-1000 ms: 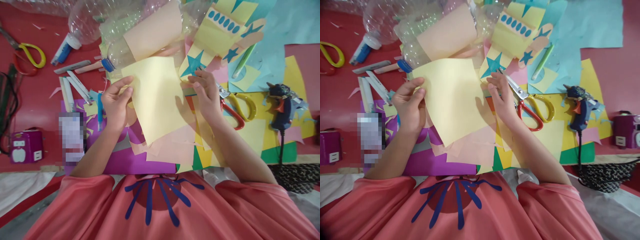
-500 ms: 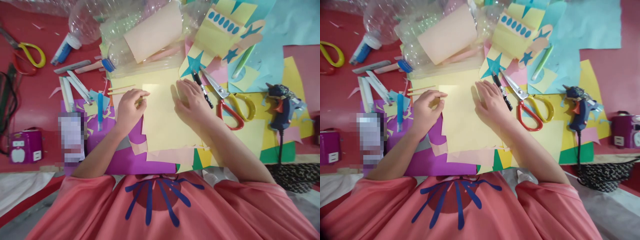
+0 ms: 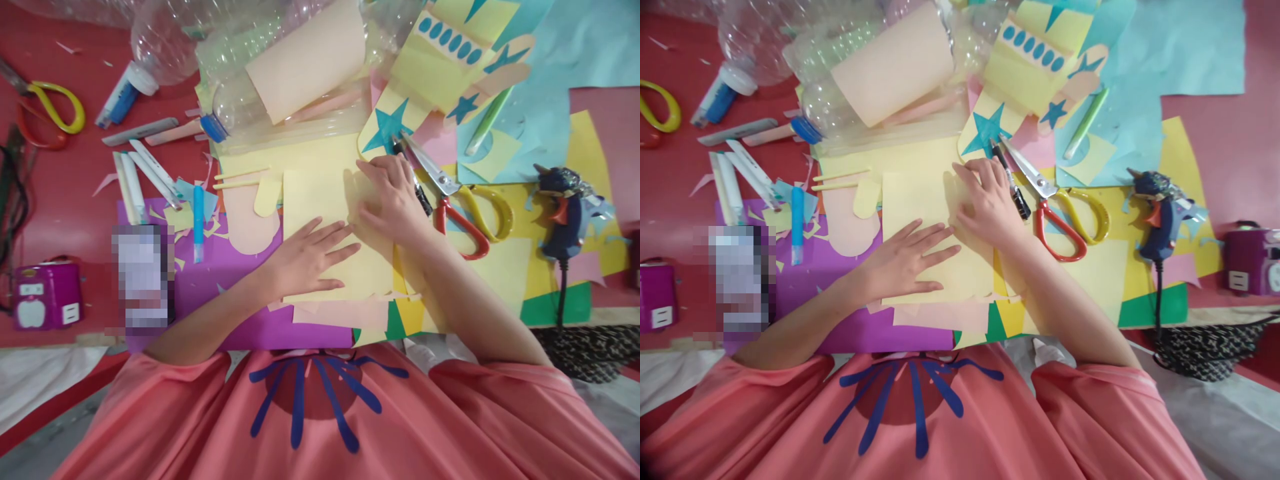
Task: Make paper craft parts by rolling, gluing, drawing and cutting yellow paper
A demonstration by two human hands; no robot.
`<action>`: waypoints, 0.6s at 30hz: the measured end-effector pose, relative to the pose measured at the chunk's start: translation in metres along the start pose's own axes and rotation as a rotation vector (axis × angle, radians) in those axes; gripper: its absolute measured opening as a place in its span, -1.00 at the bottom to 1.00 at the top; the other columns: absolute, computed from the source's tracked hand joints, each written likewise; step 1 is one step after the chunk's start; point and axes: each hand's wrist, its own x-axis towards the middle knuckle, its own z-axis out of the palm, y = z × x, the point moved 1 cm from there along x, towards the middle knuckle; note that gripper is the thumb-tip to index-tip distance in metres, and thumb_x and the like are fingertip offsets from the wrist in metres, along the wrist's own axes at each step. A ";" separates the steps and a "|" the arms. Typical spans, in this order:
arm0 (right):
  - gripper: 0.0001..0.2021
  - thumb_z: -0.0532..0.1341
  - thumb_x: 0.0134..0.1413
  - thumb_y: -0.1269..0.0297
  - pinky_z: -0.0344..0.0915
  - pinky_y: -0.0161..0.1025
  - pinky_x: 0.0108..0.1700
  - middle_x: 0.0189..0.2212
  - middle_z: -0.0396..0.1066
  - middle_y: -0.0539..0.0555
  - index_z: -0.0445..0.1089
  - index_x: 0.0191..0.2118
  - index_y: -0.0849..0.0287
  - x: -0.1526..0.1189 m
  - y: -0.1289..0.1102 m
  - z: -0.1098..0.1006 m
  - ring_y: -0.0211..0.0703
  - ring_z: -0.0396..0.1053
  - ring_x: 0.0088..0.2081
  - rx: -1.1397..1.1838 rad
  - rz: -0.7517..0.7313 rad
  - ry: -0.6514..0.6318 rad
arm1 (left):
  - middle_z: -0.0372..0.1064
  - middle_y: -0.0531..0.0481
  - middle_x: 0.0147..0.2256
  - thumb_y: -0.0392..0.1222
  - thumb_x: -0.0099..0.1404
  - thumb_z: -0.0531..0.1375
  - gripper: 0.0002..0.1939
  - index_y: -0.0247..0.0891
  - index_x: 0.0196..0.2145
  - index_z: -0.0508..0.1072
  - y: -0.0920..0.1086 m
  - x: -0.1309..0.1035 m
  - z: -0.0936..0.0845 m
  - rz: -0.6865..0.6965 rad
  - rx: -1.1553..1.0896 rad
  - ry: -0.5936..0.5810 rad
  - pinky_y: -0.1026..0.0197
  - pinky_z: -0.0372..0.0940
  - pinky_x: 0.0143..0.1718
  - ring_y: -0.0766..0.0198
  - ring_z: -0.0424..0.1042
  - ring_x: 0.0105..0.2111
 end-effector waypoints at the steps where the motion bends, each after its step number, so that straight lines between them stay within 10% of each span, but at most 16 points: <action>1: -0.42 0.07 0.09 0.35 0.04 0.36 0.27 0.07 0.28 0.29 0.14 0.28 0.18 0.000 0.001 0.000 0.24 0.21 0.18 0.005 0.003 -0.002 | 0.00 -0.15 0.36 0.15 0.37 0.09 -0.34 -0.16 0.32 0.14 0.001 0.000 0.001 -0.009 0.011 -0.015 -0.10 -0.07 0.37 0.06 0.03 0.36; 18: -0.55 0.05 0.18 0.34 0.08 0.39 0.24 0.01 0.33 0.26 0.25 0.19 0.11 0.003 -0.006 -0.003 0.19 0.28 0.14 0.030 -0.005 0.012 | -0.07 -0.17 0.38 0.14 0.40 0.03 -0.34 -0.18 0.35 0.06 0.013 0.002 0.007 -0.055 0.026 -0.013 -0.10 -0.06 0.36 0.06 -0.01 0.38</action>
